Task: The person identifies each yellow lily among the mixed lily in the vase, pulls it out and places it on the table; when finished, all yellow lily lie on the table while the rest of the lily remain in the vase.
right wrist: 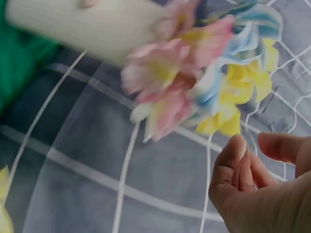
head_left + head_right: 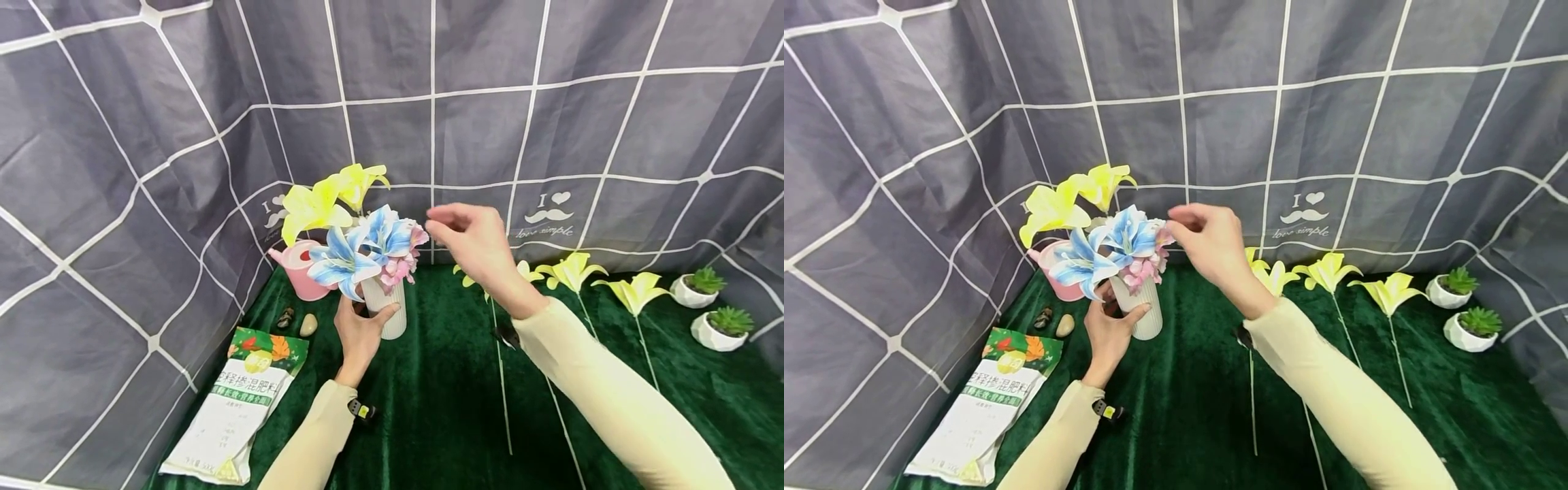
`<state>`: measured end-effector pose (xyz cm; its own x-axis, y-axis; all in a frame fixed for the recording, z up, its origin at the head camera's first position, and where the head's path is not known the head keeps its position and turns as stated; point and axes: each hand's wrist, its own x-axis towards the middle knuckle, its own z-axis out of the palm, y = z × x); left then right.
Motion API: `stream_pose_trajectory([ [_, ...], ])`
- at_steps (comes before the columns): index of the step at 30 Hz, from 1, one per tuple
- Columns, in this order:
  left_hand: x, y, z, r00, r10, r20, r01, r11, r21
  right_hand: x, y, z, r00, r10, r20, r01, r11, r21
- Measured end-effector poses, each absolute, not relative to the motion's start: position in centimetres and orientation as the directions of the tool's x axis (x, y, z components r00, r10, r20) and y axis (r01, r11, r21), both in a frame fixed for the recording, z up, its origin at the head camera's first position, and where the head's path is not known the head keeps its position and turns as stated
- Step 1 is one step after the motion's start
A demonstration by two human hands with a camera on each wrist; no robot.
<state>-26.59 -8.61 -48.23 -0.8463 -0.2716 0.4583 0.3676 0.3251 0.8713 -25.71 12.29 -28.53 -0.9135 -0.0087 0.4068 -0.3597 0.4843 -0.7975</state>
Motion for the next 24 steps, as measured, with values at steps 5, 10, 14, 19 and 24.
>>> stream_pose_trajectory([
  [5, -26.6, -8.6, -48.3, -0.839, -0.270, 0.472, 0.374, 0.344, 0.861, -27.9, 9.0, -25.9, -0.914, -0.082, 0.398, -0.391, 0.444, -0.806],
  [10, -26.7, -8.6, -48.4, -0.828, -0.276, 0.487, 0.385, 0.351, 0.854, -31.2, 6.4, -25.2, -0.916, -0.138, 0.376, -0.389, 0.523, -0.758],
  [14, -26.7, -8.7, -48.5, -0.832, -0.271, 0.484, 0.388, 0.339, 0.857, -33.3, 4.9, -25.3, -0.942, -0.174, 0.287, -0.334, 0.576, -0.746],
  [19, -26.8, -8.7, -48.6, -0.839, -0.262, 0.477, 0.381, 0.343, 0.859, -34.7, 3.9, -25.5, -0.961, -0.223, 0.162, -0.268, 0.620, -0.738],
  [24, -27.0, -8.8, -48.5, -0.827, -0.258, 0.500, 0.406, 0.341, 0.848, -35.4, 3.2, -25.7, -0.949, -0.297, 0.106, -0.284, 0.659, -0.696],
])
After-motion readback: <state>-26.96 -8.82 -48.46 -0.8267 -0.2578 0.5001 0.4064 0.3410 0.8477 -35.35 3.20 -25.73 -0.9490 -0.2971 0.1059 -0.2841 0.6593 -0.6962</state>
